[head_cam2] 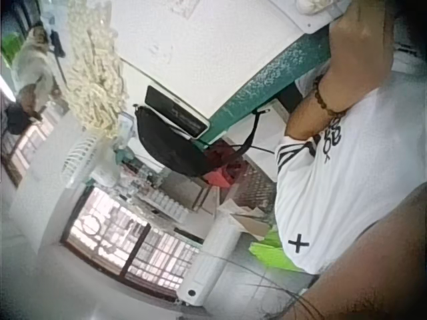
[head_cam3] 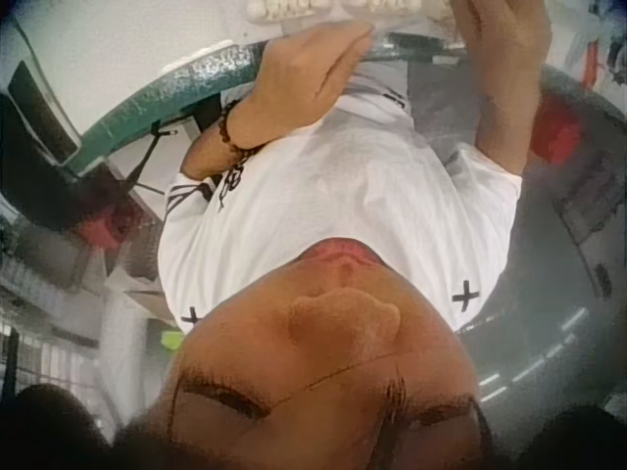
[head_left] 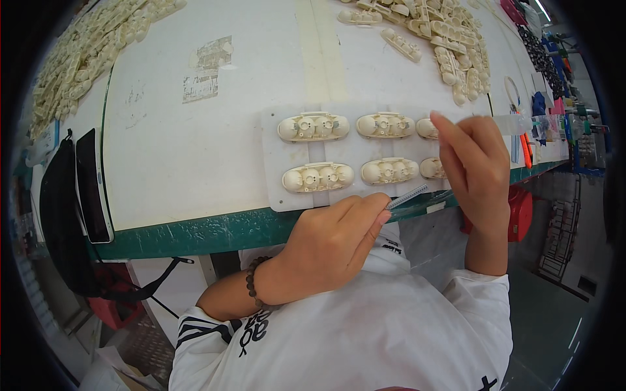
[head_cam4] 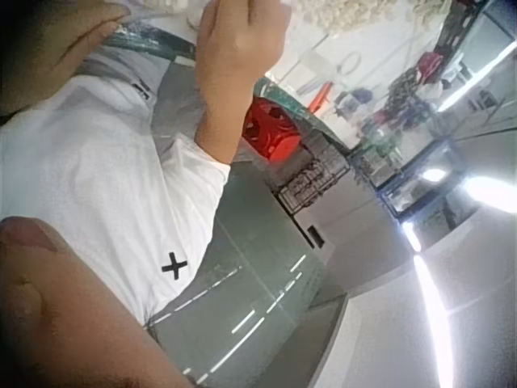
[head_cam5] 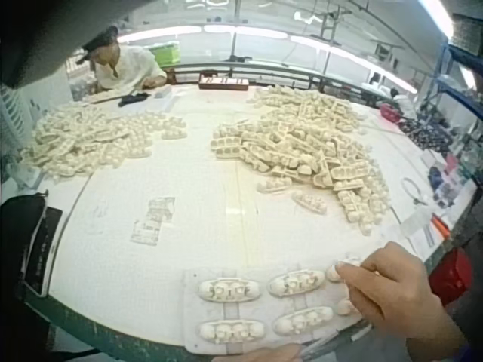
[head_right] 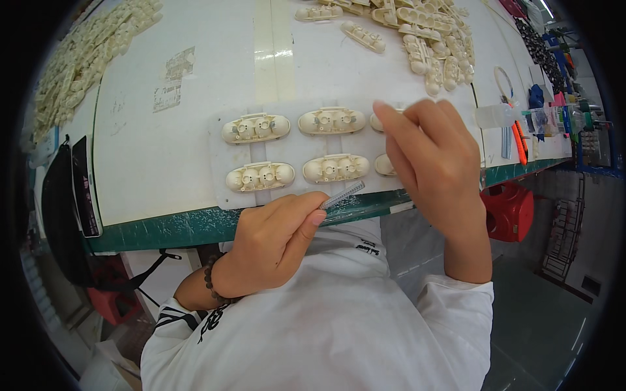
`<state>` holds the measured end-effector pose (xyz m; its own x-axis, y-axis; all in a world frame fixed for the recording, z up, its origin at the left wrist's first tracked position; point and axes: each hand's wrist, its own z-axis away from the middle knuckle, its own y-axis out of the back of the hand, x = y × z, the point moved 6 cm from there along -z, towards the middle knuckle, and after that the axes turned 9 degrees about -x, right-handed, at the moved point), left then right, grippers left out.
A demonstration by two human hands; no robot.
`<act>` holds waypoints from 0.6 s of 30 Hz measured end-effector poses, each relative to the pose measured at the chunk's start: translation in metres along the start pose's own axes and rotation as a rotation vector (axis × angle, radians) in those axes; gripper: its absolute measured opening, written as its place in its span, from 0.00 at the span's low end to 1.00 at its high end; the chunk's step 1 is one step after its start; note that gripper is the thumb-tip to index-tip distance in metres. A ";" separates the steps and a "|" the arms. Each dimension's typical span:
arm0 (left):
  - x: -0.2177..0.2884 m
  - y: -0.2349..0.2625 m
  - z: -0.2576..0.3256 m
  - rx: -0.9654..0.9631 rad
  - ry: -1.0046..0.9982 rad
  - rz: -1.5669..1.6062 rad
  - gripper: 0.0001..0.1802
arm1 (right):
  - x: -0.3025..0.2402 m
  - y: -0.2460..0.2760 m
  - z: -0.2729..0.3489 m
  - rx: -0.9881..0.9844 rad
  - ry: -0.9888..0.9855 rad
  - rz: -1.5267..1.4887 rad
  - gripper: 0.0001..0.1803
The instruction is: The person assembles small plastic components into an assembly tray, applying adhesive from a small bottle to each component.
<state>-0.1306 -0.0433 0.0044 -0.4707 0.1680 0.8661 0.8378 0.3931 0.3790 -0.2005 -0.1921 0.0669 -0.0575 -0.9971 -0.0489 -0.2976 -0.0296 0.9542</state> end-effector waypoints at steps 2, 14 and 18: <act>0.000 0.000 -0.001 -0.015 0.011 0.000 0.07 | -0.007 0.009 0.010 0.029 -0.021 -0.055 0.21; 0.003 -0.006 -0.004 0.003 0.012 -0.087 0.08 | -0.021 0.007 0.031 0.059 0.140 -0.180 0.25; 0.005 -0.011 -0.005 -0.041 0.026 -0.154 0.09 | -0.019 0.005 0.034 0.066 0.176 -0.147 0.26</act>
<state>-0.1409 -0.0510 0.0065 -0.5874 0.0849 0.8049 0.7671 0.3753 0.5202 -0.2335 -0.1705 0.0623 0.1562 -0.9794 -0.1282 -0.3525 -0.1765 0.9190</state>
